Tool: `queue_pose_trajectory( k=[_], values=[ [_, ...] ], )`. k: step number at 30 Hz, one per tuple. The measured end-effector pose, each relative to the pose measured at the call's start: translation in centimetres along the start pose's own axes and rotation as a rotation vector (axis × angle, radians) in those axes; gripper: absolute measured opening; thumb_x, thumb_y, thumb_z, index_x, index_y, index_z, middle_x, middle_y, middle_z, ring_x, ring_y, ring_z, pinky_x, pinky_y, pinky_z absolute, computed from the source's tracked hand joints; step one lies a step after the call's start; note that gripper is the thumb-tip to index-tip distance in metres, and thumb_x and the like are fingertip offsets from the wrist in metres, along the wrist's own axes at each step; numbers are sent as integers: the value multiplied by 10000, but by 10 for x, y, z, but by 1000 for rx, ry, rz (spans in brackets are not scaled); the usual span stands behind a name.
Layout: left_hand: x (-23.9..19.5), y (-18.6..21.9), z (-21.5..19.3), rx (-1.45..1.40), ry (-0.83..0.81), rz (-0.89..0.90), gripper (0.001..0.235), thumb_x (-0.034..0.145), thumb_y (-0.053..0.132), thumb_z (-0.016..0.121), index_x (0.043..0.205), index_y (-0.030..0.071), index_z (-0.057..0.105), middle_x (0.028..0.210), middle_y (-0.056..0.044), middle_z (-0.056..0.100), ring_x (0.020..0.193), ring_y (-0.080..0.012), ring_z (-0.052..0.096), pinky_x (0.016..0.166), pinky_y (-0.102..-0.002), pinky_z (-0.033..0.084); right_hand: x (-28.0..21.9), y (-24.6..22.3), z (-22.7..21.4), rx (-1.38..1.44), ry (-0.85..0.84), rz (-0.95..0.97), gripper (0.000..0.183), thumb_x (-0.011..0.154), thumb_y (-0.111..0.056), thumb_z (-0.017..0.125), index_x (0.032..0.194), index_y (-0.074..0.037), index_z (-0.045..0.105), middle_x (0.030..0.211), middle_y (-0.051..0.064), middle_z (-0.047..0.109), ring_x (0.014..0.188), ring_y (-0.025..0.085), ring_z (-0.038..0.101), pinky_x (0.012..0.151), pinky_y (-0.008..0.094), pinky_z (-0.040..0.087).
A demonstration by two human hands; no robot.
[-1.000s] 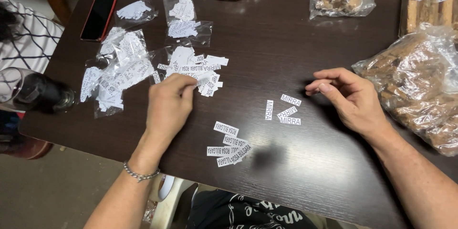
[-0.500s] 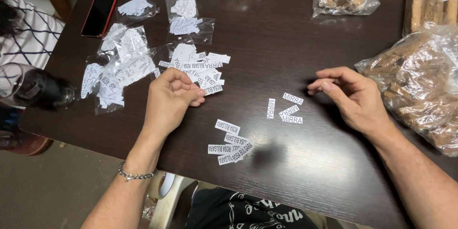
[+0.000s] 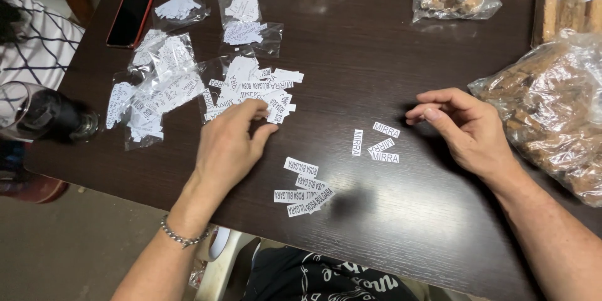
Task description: The person is packaging small bundles of wooden sticks into plastic bags and adding printed labels to each package.
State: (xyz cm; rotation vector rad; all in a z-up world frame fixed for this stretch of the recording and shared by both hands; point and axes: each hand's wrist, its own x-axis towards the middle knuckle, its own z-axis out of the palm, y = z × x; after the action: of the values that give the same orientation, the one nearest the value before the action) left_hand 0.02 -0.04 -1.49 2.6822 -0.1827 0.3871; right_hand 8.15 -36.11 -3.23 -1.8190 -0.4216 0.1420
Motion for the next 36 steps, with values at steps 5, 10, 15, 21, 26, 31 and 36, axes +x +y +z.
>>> queue_pose_trajectory(
  k=[5,10,15,21,26,31,36],
  values=[
    [9,4,13,146,40,231,331,913,105,764,1204,22,629,879,-138,671,796,-313,638,616,-438,519,0,1,0,-2,-6,-9,222,1046,-144,588,1196,9,645,1014,135,772,934,177,744,873,256,583],
    [6,14,17,56,42,340,228,922,1,713,1140,9,647,766,-117,640,647,-265,585,555,-404,475,1,6,-2,24,-8,4,227,1038,-137,588,1209,3,640,1026,134,774,949,179,744,888,265,588],
    [-3,16,12,-354,-11,271,321,919,-12,717,1233,-25,651,986,-77,759,922,-192,747,897,-309,639,0,5,-1,27,-9,11,226,1038,-133,591,1211,4,639,1023,139,772,951,179,740,890,262,585],
    [-2,15,9,-150,78,115,397,911,172,778,1255,28,640,1059,-40,761,1041,-223,704,904,-389,577,0,1,-1,-18,-3,-4,224,1041,-136,588,1204,8,644,1026,134,774,948,175,741,880,258,583],
    [-4,14,22,-47,18,184,488,851,121,815,1287,40,610,1014,-50,719,909,-235,670,700,-401,572,-3,9,0,-142,-50,-96,248,1000,-107,635,1224,-2,659,1059,100,787,995,157,744,966,280,571],
    [-2,0,22,-89,16,140,412,886,-41,699,1275,52,601,918,-16,697,838,-223,660,656,-408,572,-4,4,3,-383,-142,-289,299,938,-199,706,1186,-32,709,1050,48,809,973,158,772,958,299,577],
    [-2,-3,7,-128,1,219,347,892,-50,699,1220,37,626,952,-69,709,856,-235,684,663,-377,591,-6,-10,11,-493,-249,-537,341,937,-198,684,1217,-2,678,1171,136,749,1190,330,697,1132,448,519]
  ],
)
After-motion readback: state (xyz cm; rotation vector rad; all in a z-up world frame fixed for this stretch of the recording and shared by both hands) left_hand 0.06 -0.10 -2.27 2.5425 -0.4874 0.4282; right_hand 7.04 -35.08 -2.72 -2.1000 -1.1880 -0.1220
